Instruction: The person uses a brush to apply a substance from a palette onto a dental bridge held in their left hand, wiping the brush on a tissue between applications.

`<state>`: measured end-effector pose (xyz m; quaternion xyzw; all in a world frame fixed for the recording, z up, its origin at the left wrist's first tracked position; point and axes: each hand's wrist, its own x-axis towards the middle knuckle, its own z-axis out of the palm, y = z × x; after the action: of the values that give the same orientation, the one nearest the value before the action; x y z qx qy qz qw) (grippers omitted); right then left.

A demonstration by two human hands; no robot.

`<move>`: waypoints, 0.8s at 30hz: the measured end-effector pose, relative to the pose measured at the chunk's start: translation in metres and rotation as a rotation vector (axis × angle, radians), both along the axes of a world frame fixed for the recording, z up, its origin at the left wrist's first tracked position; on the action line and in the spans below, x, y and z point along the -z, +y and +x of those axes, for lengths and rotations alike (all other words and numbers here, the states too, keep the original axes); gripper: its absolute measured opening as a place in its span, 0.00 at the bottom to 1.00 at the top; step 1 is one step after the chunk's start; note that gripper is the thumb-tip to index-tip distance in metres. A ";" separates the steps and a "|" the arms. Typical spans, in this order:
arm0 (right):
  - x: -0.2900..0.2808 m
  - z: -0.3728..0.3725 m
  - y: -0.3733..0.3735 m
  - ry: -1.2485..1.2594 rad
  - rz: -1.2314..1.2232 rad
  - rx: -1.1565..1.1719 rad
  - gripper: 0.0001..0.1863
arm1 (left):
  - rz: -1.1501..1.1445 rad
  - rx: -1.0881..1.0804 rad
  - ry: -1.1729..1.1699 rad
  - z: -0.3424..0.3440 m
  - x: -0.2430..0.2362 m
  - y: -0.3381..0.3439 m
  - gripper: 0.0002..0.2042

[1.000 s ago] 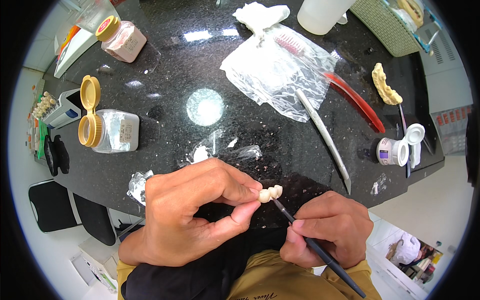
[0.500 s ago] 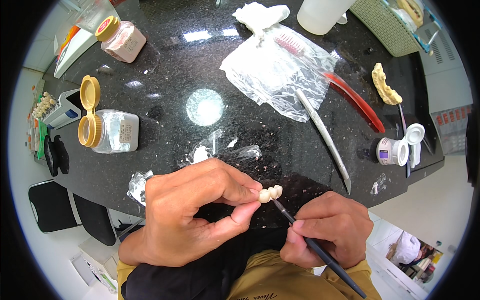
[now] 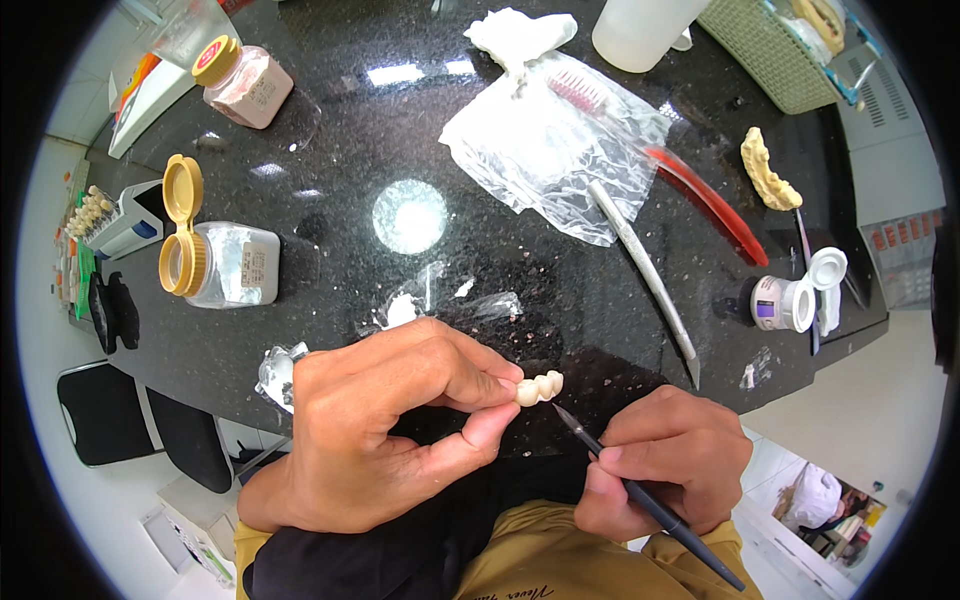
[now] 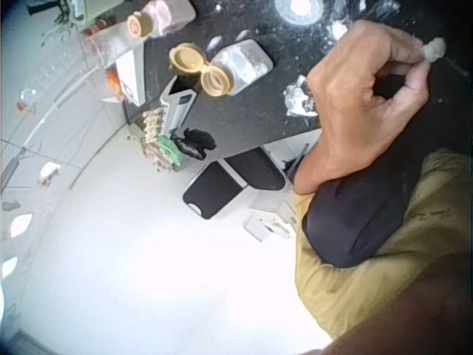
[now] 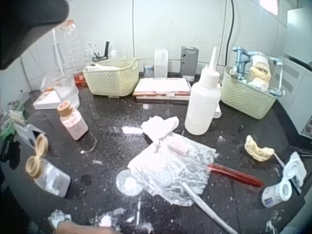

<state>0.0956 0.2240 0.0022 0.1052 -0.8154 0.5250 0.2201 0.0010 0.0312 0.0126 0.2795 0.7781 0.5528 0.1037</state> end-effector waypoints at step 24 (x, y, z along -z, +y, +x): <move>-0.029 -0.032 0.016 -0.135 0.179 0.206 0.07 | 0.071 0.002 -0.074 0.004 0.002 -0.004 0.08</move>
<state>0.0636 0.2404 0.0313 0.0047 -0.8784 0.4307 0.2071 0.0047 0.0274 0.0102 0.2631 0.7532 0.5902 0.1231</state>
